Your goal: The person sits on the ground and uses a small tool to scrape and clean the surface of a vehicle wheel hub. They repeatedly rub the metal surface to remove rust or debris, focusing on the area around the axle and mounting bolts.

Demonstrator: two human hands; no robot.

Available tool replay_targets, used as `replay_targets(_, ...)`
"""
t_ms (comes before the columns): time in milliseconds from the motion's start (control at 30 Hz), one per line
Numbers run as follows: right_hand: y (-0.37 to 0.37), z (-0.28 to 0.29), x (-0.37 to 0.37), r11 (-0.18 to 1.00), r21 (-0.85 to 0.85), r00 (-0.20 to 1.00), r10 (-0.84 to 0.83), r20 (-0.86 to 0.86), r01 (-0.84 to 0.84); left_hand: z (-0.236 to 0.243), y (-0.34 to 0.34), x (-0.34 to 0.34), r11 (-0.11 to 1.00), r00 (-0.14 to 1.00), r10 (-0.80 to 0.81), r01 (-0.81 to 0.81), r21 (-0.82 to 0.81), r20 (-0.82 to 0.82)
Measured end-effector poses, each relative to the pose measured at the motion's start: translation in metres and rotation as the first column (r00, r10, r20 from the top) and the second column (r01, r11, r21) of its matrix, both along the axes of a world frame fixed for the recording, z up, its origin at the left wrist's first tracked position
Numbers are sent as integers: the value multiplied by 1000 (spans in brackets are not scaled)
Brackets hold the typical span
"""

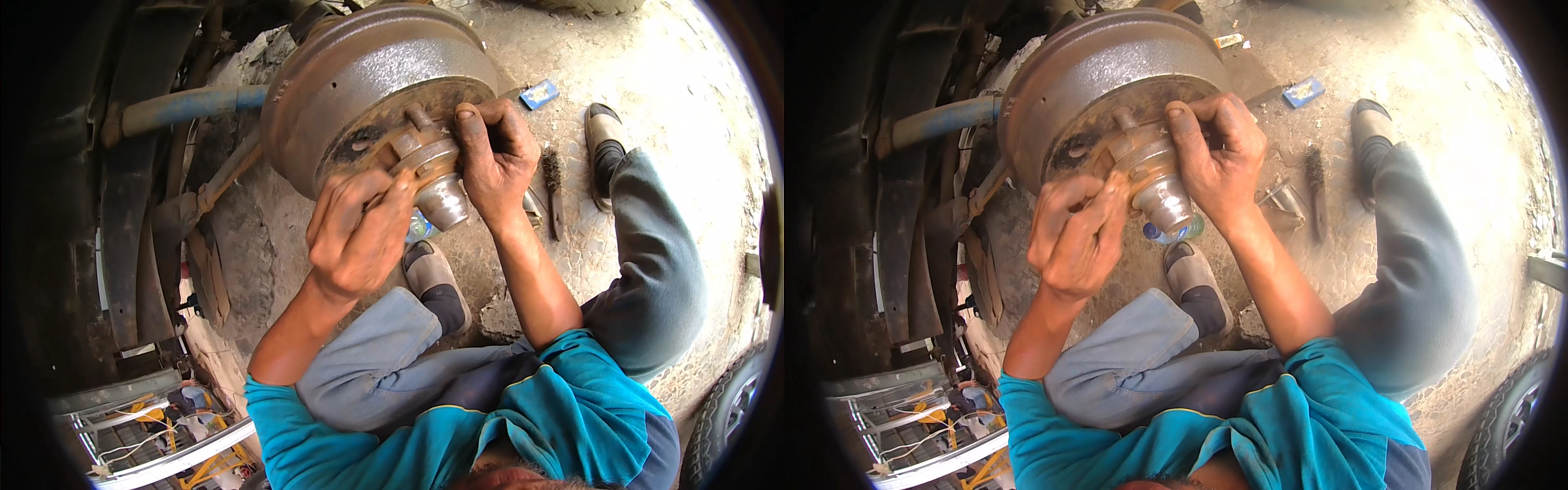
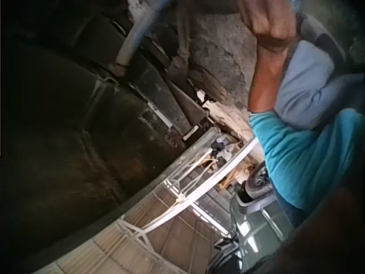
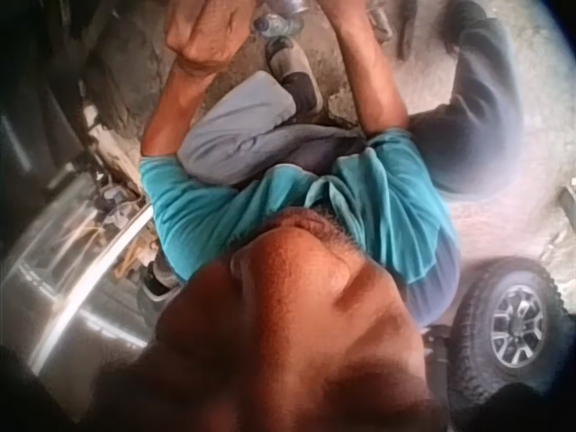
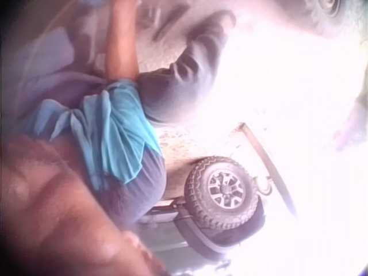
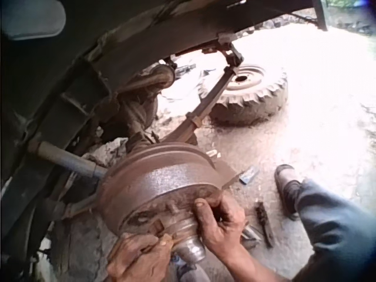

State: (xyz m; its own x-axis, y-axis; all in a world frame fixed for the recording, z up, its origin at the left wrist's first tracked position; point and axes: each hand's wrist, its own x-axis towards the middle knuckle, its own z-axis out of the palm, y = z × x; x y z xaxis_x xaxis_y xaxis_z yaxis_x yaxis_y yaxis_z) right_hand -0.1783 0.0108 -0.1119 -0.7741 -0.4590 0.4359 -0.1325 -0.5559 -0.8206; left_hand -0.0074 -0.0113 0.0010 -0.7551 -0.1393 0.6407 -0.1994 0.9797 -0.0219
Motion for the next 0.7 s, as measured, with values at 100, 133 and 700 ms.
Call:
replay_targets(100, -2, -1, -1, 1000, -7, 1000, 0, 24, 0, -2, -5, -9, 999, 998, -44, 44, -1, -34)
replay_targets(133, -2, 0, -2, 1000, 6, 999, 17, 38, -17, -3, -4, -7, 1000, 999, -27, 26, -11, -38)
replay_targets(700, 3, 2, -2, 999, 22, 999, 33, 32, -33, -6, 5, 7, 999, 998, 41, -40, 16, -50)
